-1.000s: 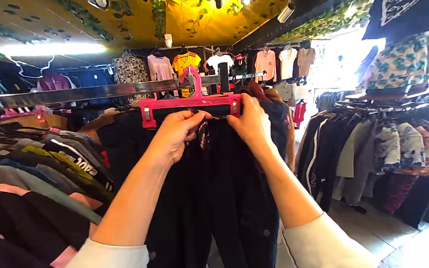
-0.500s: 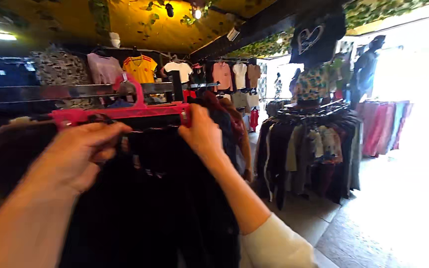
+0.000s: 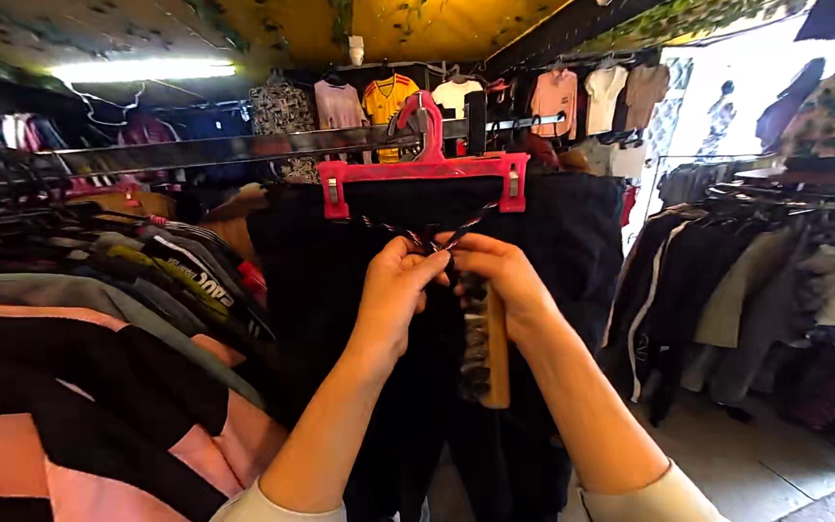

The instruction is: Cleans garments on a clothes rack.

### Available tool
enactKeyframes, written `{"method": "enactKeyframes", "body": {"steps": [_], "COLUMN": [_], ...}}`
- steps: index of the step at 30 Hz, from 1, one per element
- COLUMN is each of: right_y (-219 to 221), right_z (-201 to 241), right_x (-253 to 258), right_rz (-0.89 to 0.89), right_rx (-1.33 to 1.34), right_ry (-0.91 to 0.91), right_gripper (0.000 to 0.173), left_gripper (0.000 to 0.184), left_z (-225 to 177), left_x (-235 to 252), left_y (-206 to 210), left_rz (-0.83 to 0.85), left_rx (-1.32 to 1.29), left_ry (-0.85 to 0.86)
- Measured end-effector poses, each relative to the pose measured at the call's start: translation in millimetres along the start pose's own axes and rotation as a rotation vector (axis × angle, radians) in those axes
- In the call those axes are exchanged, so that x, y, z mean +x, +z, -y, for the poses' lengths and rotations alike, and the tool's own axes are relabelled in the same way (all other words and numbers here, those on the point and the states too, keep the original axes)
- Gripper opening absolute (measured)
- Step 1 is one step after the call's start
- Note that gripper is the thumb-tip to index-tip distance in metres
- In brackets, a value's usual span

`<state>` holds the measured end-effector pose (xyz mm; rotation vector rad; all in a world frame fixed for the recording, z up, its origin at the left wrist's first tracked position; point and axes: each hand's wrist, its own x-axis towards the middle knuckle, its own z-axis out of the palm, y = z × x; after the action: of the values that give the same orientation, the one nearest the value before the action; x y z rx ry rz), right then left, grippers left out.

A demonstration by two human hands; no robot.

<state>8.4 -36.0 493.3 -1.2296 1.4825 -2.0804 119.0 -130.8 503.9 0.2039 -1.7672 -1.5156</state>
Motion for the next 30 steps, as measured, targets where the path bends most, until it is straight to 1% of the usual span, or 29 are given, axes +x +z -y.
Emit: {"method": "enactKeyframes", "body": {"steps": [1,2,3,5,7,9,10,12,13,14,15,16,18,20,23,25,27,30], "right_y": [-4.0,-8.3,-11.1,-12.0,-10.7,-6.9,-6.4,-6.4,-6.4,-7.9,-10.9,-14.6,-25.4,-37.2,-52.9,-68.5,-85.9,-108.3], "right_z": [2.0,1.9,0.4,-1.2,-3.1,-3.0,-2.5,0.8,3.3,6.6,10.1,14.1,21.3,26.9,29.7,31.3,32.5,25.1], "right_x": [1.1,1.1,0.5,-2.1,-1.7,-0.9,-0.7,-4.7,-7.5,-10.5,-14.4,-18.9,-22.2,-13.9,1.9,8.1,9.3,7.2], "right_rz": [0.084,0.168,0.217,0.203,0.14,0.051,0.035,0.06,0.081,0.119,0.161,0.182,0.159,0.088,-0.022,-0.088,-0.136,-0.182], "right_rx": [0.181,0.358,0.52,0.714,0.715,0.555,0.438,0.17,0.065,-0.036,-0.127,-0.211,-0.368,-0.491,-0.65,-0.748,-0.783,-0.839], "right_ry": [0.023,0.028,0.024,0.057,0.127,0.153,0.14,0.146,0.172,0.19,0.183,0.144,-0.01,-0.125,-0.191,-0.198,-0.165,-0.131], "right_gripper": [0.038,0.042,0.04,0.028,0.027,0.017,0.017,0.025,0.022,0.013,0.009,0.013,0.016,0.014,0.013,0.013,0.014,0.014], "left_gripper": [0.009,0.007,0.005,0.005,0.007,0.009,0.01,0.012,0.01,0.008,0.006,0.006,0.006,0.006,0.008,0.008,0.007,0.008], "left_z": [1.2,2.9,4.5,8.0,13.9,21.3,23.8,25.9,25.0,23.5,21.4,19.3,12.7,4.8,-5.6,-11.8,-13.0,-11.0], "left_x": [-1.2,-2.1,-2.6,-1.2,2.1,5.1,6.2,7.0,7.6,8.4,8.5,9.1,12.8,19.0,34.0,44.9,56.8,70.9], "left_y": [1.1,1.7,1.7,1.1,0.1,-1.7,-2.6,-5.7,-8.1,-11.0,-14.8,-18.5,-26.1,-31.9,-40.7,-49.9,-58.3,-57.8], "left_rz": [0.009,0.019,0.029,0.026,-0.004,-0.048,-0.061,-0.056,-0.039,-0.013,0.018,0.037,0.062,0.065,0.037,0.0,-0.034,-0.082], "left_rx": [-0.009,-0.015,-0.021,0.002,0.107,0.218,0.234,0.229,0.228,0.229,0.243,0.262,0.319,0.413,0.522,0.553,0.56,0.593], "left_ry": [-0.024,-0.031,-0.025,0.019,0.102,0.18,0.2,0.235,0.251,0.273,0.29,0.307,0.351,0.385,0.433,0.446,0.453,0.408]}}
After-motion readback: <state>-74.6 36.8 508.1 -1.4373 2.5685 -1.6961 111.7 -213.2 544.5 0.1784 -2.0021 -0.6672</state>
